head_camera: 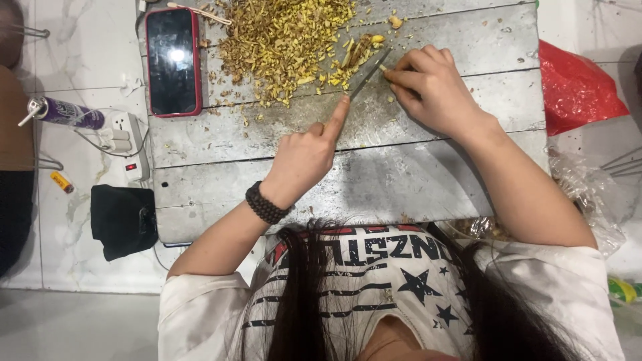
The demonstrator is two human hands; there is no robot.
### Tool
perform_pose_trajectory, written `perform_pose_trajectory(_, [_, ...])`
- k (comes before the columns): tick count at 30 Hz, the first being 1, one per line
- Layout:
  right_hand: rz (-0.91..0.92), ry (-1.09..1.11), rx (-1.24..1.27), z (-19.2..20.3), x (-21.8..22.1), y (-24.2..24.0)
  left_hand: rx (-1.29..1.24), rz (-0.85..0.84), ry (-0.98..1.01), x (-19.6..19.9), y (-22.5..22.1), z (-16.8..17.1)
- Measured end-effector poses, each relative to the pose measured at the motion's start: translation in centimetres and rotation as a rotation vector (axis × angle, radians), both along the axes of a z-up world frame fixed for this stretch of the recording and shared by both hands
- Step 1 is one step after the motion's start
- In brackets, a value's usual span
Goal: Chopping and scraping dried roots on a wooden pallet using a small knife
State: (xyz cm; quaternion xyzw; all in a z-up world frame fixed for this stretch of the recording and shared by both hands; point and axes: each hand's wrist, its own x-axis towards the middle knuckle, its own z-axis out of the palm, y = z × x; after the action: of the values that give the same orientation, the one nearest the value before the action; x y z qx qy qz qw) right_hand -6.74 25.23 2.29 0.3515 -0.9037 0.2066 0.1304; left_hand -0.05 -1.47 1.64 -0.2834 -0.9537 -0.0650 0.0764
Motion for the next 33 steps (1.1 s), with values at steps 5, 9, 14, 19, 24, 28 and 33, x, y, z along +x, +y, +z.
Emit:
perform_pose_trajectory(5, [-0.015, 0.034, 0.035, -0.3, 0.0, 0.1, -0.112, -0.047, 0.092, -0.1, 0.4, -0.6])
perform_pose_trajectory(9, [-0.032, 0.022, 0.012, -0.4, 0.2, 0.0, -0.045, -0.015, 0.059, 0.3, 0.1, -0.3])
perform_pose_trajectory(14, [-0.040, 0.017, 0.002, -0.8, 0.0, 0.1, 0.032, 0.034, -0.007, 0.5, -0.2, -0.5])
perform_pose_trajectory(19, [-0.030, 0.017, -0.055, -0.7, 0.1, 0.0, 0.060, 0.020, -0.014, 0.5, -0.2, -0.1])
perform_pose_trajectory(24, [-0.016, 0.032, -0.061, -0.8, -0.1, 0.1, 0.112, 0.025, -0.033, 0.1, -0.4, -0.4])
perform_pose_trajectory(28, [-0.028, 0.031, -0.052, -0.8, -0.1, 0.0, 0.030, 0.025, -0.047, 0.1, 0.1, -0.6])
perform_pose_trajectory(33, [-0.024, 0.029, -0.052, -0.9, 0.0, 0.1, -0.113, -0.003, 0.219, 0.9, 0.5, -1.2])
